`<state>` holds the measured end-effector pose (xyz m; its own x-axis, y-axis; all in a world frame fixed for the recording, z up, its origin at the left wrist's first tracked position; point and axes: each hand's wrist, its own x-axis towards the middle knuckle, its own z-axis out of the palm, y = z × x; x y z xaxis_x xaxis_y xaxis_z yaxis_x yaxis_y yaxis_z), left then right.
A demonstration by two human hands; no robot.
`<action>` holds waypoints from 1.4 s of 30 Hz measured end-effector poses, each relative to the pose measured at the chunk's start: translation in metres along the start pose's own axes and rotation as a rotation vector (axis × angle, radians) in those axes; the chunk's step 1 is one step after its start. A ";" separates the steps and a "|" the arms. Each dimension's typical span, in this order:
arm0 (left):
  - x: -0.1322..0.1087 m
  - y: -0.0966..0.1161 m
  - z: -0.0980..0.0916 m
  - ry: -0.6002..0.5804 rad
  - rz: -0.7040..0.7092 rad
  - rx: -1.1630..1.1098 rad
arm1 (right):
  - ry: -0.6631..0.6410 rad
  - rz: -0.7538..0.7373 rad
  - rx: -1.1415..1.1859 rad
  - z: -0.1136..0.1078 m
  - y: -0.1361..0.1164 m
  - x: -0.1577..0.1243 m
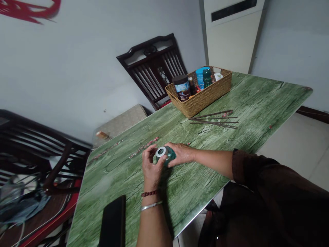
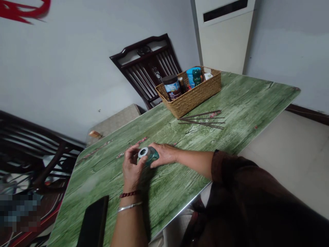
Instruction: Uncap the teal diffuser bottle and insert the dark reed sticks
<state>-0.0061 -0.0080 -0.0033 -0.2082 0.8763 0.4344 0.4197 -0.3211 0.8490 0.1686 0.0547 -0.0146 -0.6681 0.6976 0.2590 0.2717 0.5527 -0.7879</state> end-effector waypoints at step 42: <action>-0.001 0.015 -0.002 -0.115 -0.196 -0.276 | 0.021 -0.015 -0.017 0.004 0.002 0.000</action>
<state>-0.0013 -0.0143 0.0092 -0.1533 0.9606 0.2317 0.1238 -0.2140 0.9690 0.1665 0.0537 -0.0191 -0.6578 0.6983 0.2824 0.2735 0.5708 -0.7742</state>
